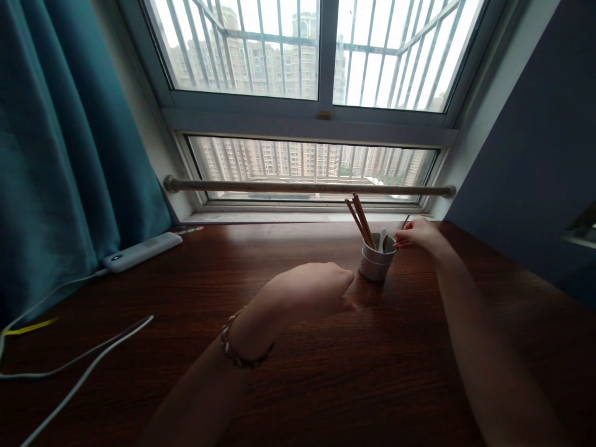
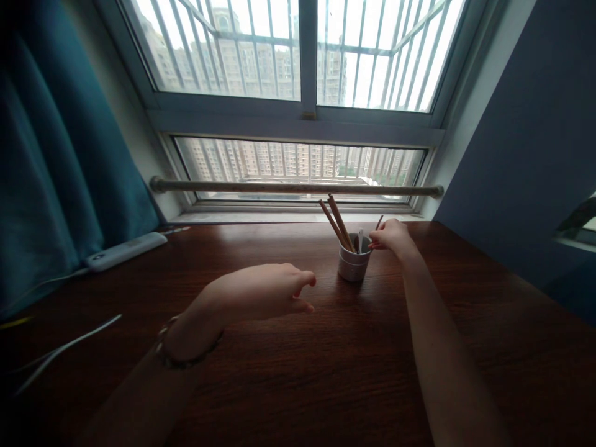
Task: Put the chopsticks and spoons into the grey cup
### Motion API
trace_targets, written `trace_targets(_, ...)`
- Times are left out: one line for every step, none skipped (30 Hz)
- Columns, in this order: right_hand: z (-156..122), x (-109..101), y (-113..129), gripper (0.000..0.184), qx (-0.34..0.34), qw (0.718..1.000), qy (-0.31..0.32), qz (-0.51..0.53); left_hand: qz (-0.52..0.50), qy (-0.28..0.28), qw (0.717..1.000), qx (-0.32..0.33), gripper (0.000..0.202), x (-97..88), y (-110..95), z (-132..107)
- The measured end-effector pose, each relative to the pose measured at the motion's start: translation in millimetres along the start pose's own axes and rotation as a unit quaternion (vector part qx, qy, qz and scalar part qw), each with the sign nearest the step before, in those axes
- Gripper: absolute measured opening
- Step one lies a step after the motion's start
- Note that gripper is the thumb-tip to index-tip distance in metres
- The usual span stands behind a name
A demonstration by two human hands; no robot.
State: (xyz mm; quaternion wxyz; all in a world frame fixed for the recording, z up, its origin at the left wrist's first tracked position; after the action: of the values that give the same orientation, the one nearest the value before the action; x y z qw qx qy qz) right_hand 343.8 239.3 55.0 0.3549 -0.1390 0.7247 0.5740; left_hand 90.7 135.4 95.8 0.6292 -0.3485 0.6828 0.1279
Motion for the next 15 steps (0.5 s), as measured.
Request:
trace_targets(0.0,0.1,-0.8,0.014,0.007,1.0,0.006,0.006,0.0,-0.001,1.0,0.001,0.033,-0.1,0.1,0.0)
trace_targets(-0.1,0.0,-1.5,0.013,0.013,1.0,0.01,0.01,0.0,-0.002,1.0,0.002,0.033,0.0,0.3,-0.1)
trace_targets(-0.3,-0.5,-1.9,0.012,0.019,1.0,0.013,0.011,-0.001,-0.003,1.0,0.002,0.033,0.0,0.6,-0.1)
trace_targets(-0.5,-1.1,-2.2,0.011,0.022,1.0,0.014,0.007,-0.002,-0.004,1.0,0.001,0.033,0.1,1.0,-0.2)
trace_targets(-0.5,-1.8,-2.3,0.011,0.024,1.0,0.015,0.003,-0.003,-0.006,1.0,0.0,0.034,0.2,1.5,-0.2)
trace_targets(-0.4,-2.5,-2.5,0.012,0.026,1.0,0.015,-0.002,-0.006,-0.006,1.0,-0.001,0.034,0.6,1.8,-0.2)
trace_targets(-0.3,-3.0,-2.7,0.013,0.026,0.999,0.017,-0.008,-0.01,-0.005,1.0,0.001,0.033,1.2,2.0,0.0)
trace_targets(0.0,-3.3,-2.8,0.014,0.025,0.999,0.019,-0.013,-0.014,-0.004,1.0,0.003,0.033,1.9,2.2,0.1)
trace_targets(0.1,-3.5,-3.0,0.014,0.023,0.999,0.021,-0.017,-0.017,-0.002,1.0,0.005,0.032,2.7,2.2,0.4)
trace_targets(0.1,-3.7,-3.1,0.015,0.021,0.999,0.022,-0.022,-0.019,0.0,1.0,0.008,0.031,3.6,2.3,0.7)
trace_targets(-0.2,-3.8,-3.2,0.015,0.02,0.999,0.024,-0.027,-0.018,0.002,1.0,0.01,0.031,4.4,2.4,1.1)
trace_targets(-0.8,-3.8,-3.2,0.015,0.019,0.999,0.025,-0.031,-0.016,0.001,1.0,0.01,0.032,4.9,2.5,1.4)
trace_targets(-1.8,-3.9,-2.9,0.015,0.018,0.999,0.026,-0.035,-0.013,0.001,1.0,0.009,0.032,5.2,2.7,1.6)
trace_targets(-3.0,-4.2,-2.4,0.015,0.018,0.999,0.026,-0.04,-0.01,0.001,1.0,0.008,0.033,5.4,2.6,1.8)
trace_targets(-4.5,-4.8,-1.7,0.016,0.018,0.998,0.026,-0.046,-0.007,0.002,1.0,0.006,0.034,5.3,2.3,1.8)
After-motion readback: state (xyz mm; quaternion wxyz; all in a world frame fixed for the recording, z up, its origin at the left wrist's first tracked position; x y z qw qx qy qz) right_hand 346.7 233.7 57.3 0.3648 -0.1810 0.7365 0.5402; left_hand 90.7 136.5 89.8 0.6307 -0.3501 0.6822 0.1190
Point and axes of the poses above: each hand's wrist, its own z-axis towards the middle knuckle, its own x-axis out of the palm, y = z × x, the point moved 5 cm from there along z, towards the middle knuckle, and after that the axes turned 4 degrees about -z, right-handed, at the moved point
